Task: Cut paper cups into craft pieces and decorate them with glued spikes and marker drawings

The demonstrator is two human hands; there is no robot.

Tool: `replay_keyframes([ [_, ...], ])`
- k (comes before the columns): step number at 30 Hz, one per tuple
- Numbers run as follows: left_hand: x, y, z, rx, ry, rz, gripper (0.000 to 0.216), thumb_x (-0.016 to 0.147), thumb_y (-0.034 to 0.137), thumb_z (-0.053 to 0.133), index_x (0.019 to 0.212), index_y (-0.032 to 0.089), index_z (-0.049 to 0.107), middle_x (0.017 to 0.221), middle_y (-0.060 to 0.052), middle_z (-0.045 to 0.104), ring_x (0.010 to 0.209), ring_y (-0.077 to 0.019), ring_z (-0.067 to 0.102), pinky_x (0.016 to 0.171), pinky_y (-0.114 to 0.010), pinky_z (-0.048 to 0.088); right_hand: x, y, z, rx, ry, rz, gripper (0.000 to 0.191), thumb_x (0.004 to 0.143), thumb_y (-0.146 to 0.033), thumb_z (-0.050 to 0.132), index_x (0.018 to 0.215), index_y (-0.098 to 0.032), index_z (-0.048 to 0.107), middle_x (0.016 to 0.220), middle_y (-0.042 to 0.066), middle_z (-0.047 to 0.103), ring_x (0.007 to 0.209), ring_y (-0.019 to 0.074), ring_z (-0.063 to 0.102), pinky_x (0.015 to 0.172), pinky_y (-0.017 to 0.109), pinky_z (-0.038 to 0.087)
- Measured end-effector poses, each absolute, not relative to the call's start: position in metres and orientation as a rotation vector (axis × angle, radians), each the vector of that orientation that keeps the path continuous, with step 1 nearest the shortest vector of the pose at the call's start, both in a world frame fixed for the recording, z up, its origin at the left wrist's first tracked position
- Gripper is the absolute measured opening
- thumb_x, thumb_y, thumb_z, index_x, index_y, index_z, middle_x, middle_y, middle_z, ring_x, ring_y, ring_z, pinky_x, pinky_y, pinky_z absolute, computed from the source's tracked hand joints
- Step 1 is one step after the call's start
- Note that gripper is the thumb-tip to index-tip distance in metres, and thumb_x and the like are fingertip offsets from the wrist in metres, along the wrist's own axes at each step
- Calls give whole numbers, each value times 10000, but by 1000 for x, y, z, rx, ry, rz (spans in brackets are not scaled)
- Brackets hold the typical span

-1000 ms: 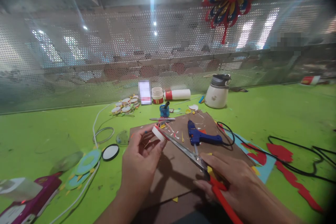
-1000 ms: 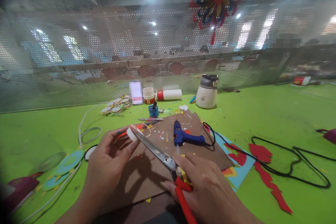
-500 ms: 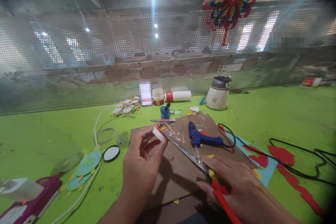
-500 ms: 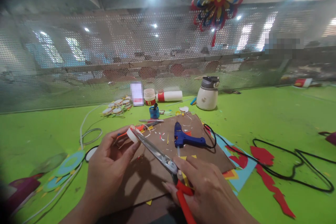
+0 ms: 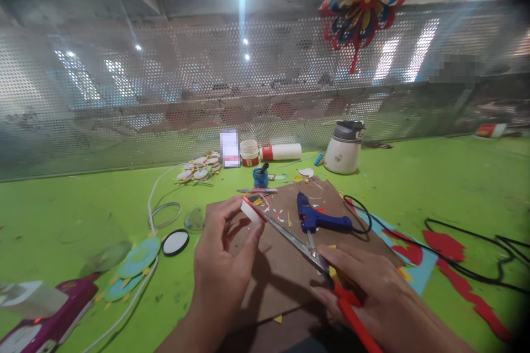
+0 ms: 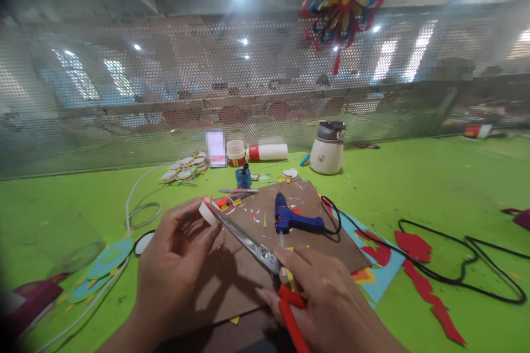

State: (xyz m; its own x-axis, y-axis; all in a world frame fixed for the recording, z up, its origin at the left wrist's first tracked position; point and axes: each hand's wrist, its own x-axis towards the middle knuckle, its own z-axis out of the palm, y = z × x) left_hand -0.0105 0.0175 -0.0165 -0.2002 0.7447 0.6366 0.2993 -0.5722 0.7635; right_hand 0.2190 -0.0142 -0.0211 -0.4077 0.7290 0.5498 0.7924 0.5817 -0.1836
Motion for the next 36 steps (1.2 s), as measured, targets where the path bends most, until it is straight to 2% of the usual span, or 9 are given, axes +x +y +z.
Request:
replay_keyframes([
  [7,-7,13,-11,1722,1270,1836,349,859,211,714,1194,227,617,1300,-93,611,1201,-231,619,1032,-369,538,218,-15,-16,-1224,-2223,-92,274,847,-358,703,1092,-233,705,867,15,777,749,212,755,632,310,613],
  [15,-7,11,-10,1831,1381,1833,346,875,214,701,1208,226,608,1281,-94,618,1181,-218,620,1022,-358,537,219,-16,-18,-1206,-2238,-164,302,867,-330,676,1146,-217,689,931,45,779,785,214,760,644,300,612],
  [20,-5,10,-13,1865,1340,1793,378,867,234,713,1228,243,603,1309,-87,607,1201,-223,613,1015,-352,543,216,-18,-16,-1212,-2204,-152,227,855,-300,651,1057,-218,714,866,45,777,732,216,754,614,297,590],
  [25,-7,10,-4,1583,1292,1769,364,830,275,752,1165,216,623,1218,-88,678,1079,-219,679,982,-363,551,216,-13,-18,-1341,-2174,75,222,887,-283,575,1054,-238,714,918,51,785,827,232,754,726,323,588],
  [28,-10,11,5,1350,1150,1654,344,820,326,766,1118,206,641,1109,-68,728,1016,-195,694,905,-307,570,220,-5,-18,-1477,-2141,224,277,929,-349,542,1118,-232,707,1036,73,788,957,266,748,810,367,588],
  [31,-13,14,9,1119,1038,1627,372,791,363,790,1106,206,667,1068,-53,734,949,-175,693,810,-261,575,224,1,-18,-1575,-2122,221,338,935,-389,552,1178,-217,711,1131,97,777,1018,295,741,847,397,587],
  [36,-14,17,8,934,866,1613,425,778,293,797,1181,230,679,1093,-48,707,908,-173,674,787,-301,587,225,6,-20,-1687,-2159,152,401,932,-381,549,1239,-172,700,1151,136,767,1048,341,732,880,472,580],
])
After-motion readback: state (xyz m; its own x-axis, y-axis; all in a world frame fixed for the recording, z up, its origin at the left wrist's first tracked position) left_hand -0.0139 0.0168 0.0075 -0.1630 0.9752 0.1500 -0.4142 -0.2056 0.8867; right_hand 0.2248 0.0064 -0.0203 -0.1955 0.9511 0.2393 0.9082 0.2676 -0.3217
